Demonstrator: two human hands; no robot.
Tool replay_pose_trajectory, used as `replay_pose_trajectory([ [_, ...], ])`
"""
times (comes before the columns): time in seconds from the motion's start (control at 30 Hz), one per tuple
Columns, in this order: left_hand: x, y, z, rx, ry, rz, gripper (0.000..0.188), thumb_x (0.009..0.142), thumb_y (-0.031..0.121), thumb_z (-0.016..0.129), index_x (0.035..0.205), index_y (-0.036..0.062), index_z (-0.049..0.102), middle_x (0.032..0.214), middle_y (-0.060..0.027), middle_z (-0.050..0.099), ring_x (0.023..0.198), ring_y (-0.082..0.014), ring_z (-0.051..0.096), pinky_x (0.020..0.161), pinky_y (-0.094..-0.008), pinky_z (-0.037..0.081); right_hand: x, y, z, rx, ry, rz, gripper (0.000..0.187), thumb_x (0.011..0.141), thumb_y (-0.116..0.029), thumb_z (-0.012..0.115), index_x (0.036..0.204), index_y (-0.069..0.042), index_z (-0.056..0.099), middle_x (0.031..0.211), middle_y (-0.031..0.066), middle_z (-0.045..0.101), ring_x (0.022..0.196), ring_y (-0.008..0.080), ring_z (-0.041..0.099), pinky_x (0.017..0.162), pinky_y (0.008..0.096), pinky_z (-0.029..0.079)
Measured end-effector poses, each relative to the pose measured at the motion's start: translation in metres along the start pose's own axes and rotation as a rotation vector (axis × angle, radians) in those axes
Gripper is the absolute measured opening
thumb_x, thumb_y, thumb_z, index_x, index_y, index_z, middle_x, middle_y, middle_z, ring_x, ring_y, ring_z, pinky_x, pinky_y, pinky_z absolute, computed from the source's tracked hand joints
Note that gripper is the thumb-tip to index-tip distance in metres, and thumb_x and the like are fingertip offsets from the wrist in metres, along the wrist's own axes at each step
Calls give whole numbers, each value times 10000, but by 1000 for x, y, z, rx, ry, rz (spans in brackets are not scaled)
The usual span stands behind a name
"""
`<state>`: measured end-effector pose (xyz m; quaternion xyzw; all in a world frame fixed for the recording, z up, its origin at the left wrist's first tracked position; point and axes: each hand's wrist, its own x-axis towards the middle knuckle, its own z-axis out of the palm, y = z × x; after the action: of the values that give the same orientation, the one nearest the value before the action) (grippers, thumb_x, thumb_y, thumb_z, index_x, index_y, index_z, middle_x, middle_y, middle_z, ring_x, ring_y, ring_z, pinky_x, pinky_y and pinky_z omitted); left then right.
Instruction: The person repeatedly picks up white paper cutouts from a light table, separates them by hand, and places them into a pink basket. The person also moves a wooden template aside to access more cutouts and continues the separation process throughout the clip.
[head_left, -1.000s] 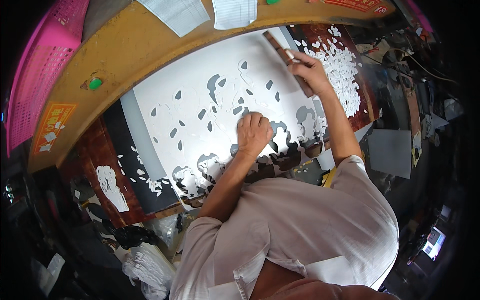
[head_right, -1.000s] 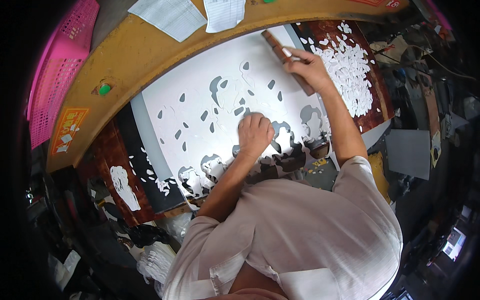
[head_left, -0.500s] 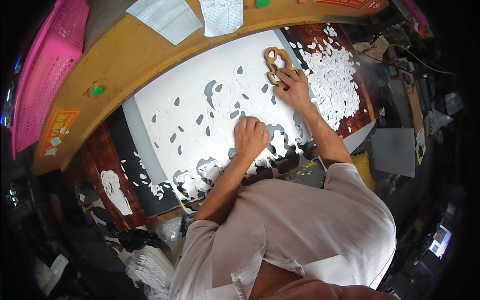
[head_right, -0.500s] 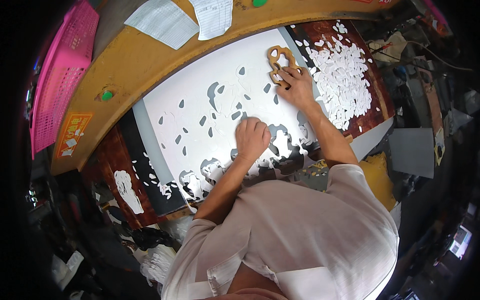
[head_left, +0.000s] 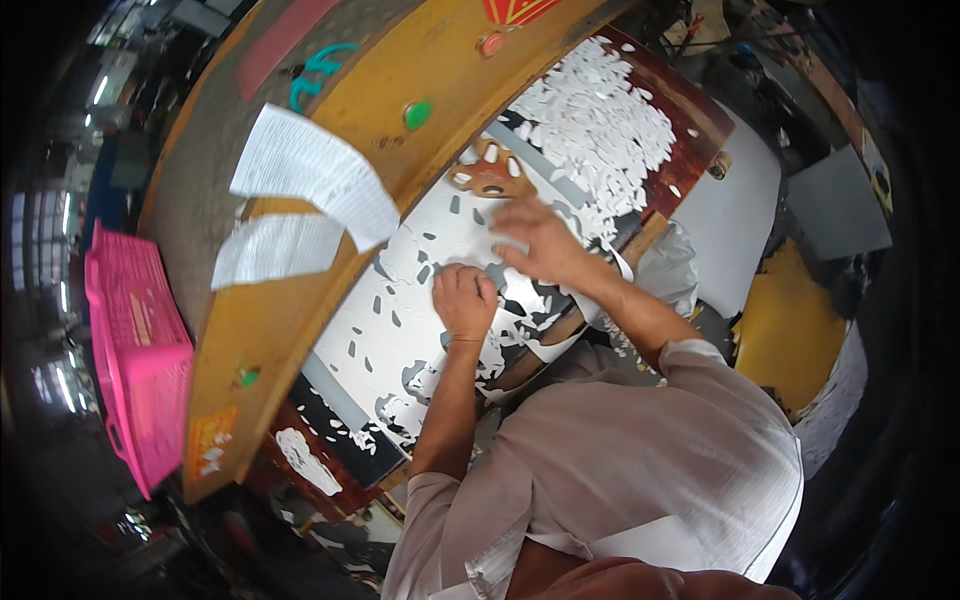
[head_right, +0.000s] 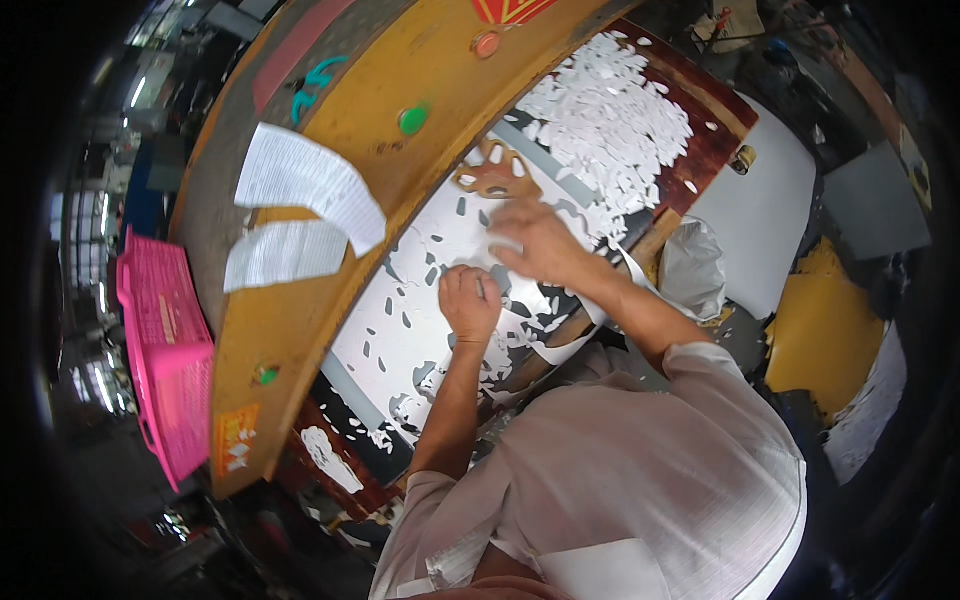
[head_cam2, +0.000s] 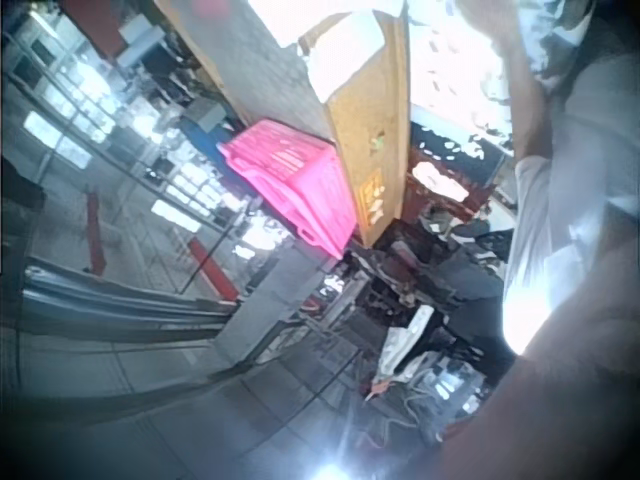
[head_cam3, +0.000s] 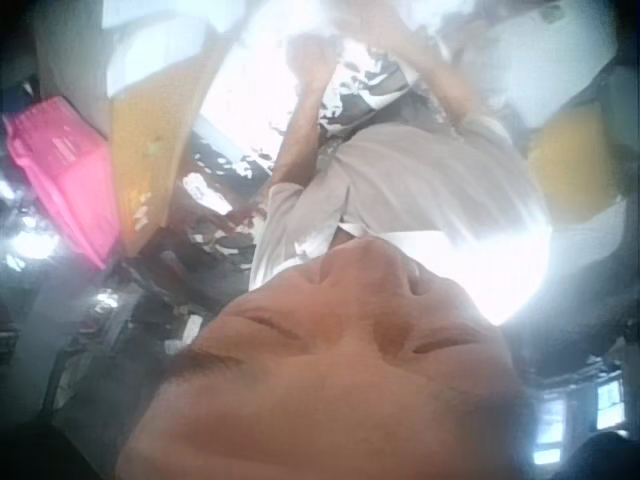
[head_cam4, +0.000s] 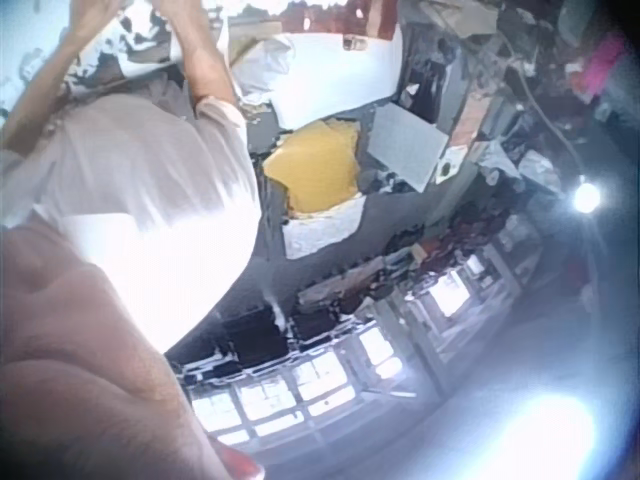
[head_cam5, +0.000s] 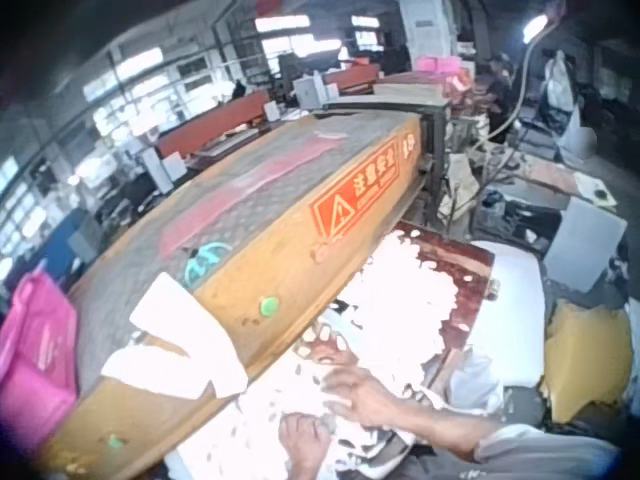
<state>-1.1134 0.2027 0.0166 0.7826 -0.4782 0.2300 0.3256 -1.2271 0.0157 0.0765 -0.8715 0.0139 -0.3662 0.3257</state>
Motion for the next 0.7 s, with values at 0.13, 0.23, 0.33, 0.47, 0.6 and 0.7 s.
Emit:
replay_pose_trajectory([
  [0.13,-17,23,-17,-1,-60,45,100,882,78,669,978,53,684,1030,-149,653,963,-385,612,865,-506,478,-74,-26,-9,214,23,205,336,923,-184,738,1207,-6,760,1160,176,757,1122,384,683,993,437,552],
  [0.23,-67,66,-39,-54,-163,32,191,904,55,664,1093,29,673,1067,-180,656,994,-408,614,897,-517,467,-92,-44,-28,344,109,397,457,943,-189,731,1365,-18,683,1196,179,746,1123,387,679,1004,438,543],
  [0.33,-114,105,-43,-79,-136,2,195,912,119,698,1088,38,681,1073,-183,666,1024,-408,633,880,-526,495,-75,-67,-56,207,235,216,685,962,-185,712,1558,33,454,1240,215,722,1132,410,668,1012,461,525],
  [0.47,-140,122,-35,47,-132,-179,203,904,208,739,1047,65,713,1107,-159,679,1065,-392,646,880,-524,512,-59,-92,-62,-53,113,-23,762,955,-177,712,1593,67,376,1246,241,705,1146,440,646,999,497,513],
  [0.6,-143,126,-32,98,-59,-226,177,918,240,716,1002,83,709,1060,-132,678,1034,-383,638,905,-511,486,-117,-76,-49,-21,94,-1,737,958,-188,712,1592,37,412,1167,227,694,1086,430,637,977,515,501],
  [0.7,-144,130,-34,145,-83,-287,158,913,247,713,966,98,700,1017,-109,674,1010,-363,637,892,-494,473,-155,-48,-31,-89,-165,60,457,968,-252,700,1365,-27,676,1086,158,719,1083,382,635,987,487,485],
])
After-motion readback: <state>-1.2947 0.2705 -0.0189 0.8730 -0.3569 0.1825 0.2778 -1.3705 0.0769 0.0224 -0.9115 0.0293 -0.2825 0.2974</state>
